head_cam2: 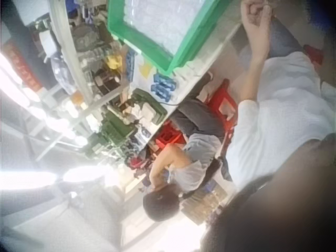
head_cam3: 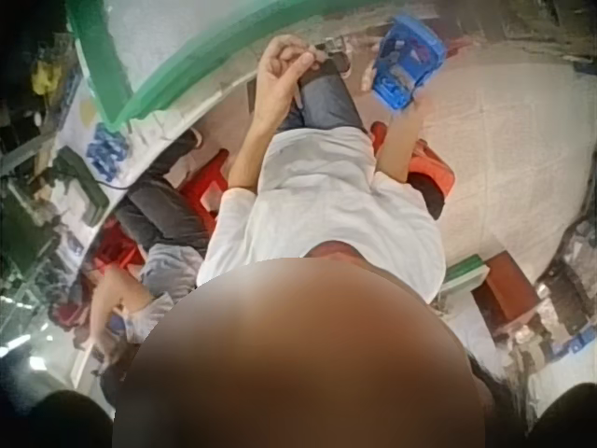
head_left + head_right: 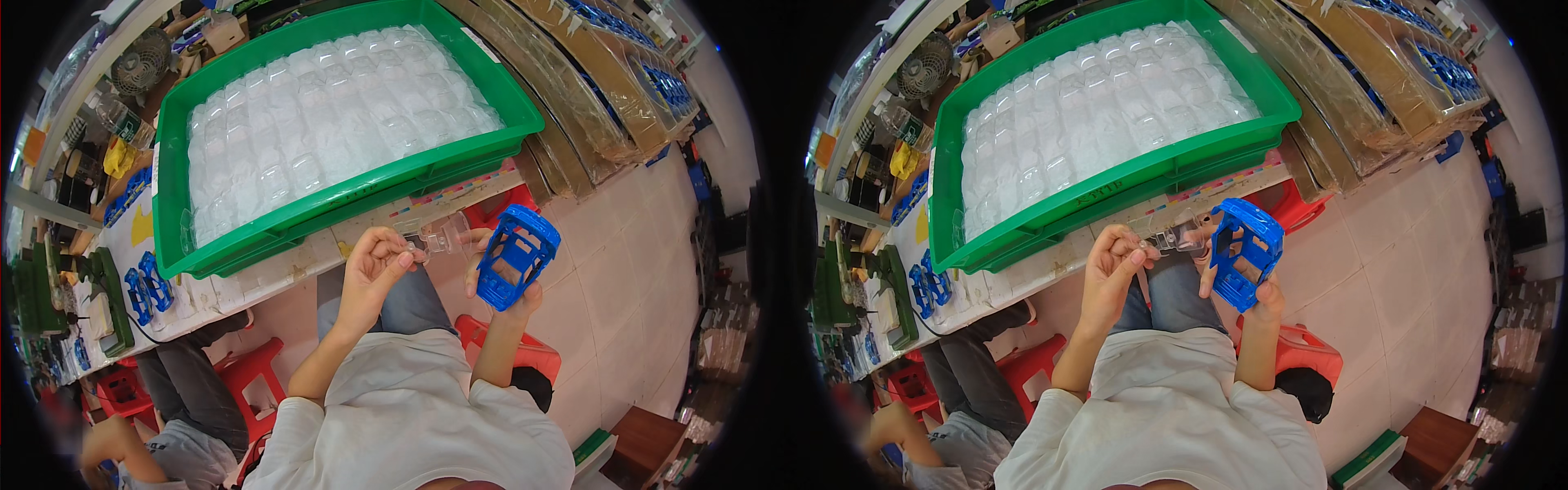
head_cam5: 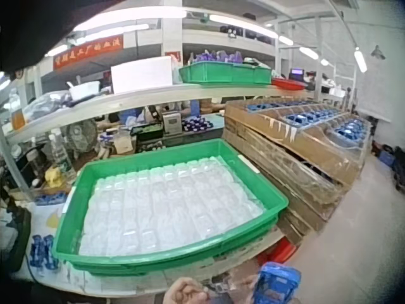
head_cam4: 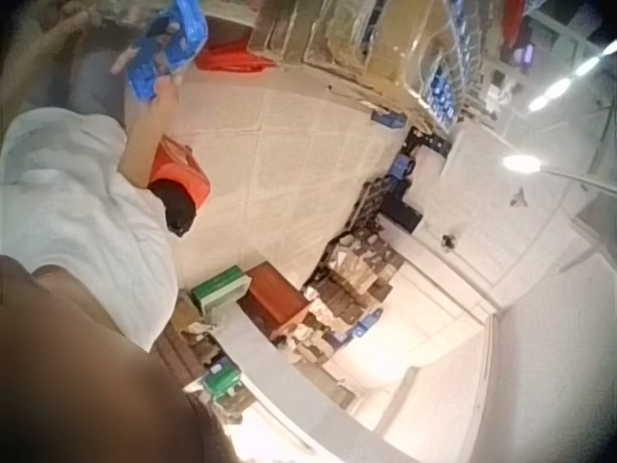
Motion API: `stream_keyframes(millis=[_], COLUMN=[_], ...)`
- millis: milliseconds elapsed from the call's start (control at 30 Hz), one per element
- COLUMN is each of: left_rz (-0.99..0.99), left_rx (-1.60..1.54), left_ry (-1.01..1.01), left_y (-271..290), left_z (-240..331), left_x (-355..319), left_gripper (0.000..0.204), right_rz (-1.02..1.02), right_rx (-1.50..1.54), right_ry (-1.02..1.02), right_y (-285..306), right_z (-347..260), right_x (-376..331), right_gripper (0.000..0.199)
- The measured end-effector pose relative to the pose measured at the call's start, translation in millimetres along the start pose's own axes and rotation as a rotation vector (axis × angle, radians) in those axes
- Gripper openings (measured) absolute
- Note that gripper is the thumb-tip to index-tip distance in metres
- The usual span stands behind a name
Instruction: The person assembles toy cars by picking transparent plastic window pieces from a tray and pressing them into the toy car body shells by hand.
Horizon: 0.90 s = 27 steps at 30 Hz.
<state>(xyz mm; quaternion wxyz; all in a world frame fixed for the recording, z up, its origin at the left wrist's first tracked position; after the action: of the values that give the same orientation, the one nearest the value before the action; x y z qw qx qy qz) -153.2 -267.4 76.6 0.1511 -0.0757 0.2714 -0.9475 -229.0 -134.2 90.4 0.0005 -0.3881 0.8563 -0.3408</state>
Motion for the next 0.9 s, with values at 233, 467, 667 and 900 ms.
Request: stream_keyframes(millis=[233, 467, 667, 900], left_rz=[0.022, 0.040, -0.394, -0.573], left_rx=[-0.010, -0.025, 0.030, 0.135], left_ry=[-0.011, -0.043, -0.024, -0.101], left_y=[2.4, 6.7, -31.3, -74.0], left_z=[-2.7, -1.2, -10.4, -27.2], left_x=[2.7, 3.9, 6.1, 30.3], left_gripper=[0.018, 0.018, 0.015, 0.014], right_rz=[-0.022, -0.013, -0.008, -0.089], right_rx=[-0.063, -0.089, -0.029, 0.107], right_ry=[-0.037, -0.016, -0.005, -0.036], right_y=[4.7, 26.4, 33.0, 39.8], right_z=[2.0, -1.3, -11.2, -14.4], right_x=[-3.0, -7.3, -7.9, -22.4], right_gripper=[0.083, 0.079, 0.079, 0.073])
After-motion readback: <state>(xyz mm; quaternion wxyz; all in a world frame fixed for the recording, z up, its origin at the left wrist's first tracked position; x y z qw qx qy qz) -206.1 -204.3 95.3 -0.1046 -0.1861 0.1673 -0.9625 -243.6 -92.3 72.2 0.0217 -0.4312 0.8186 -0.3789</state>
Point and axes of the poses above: each hand's wrist, its own x-axis towards the middle knuckle, its own y-axis out of the back of the hand, z = x × y, the point moved 10 cm from there along x, towards the middle knuckle, and after that the axes turned 4 degrees about -z, right-handed, at the moved point
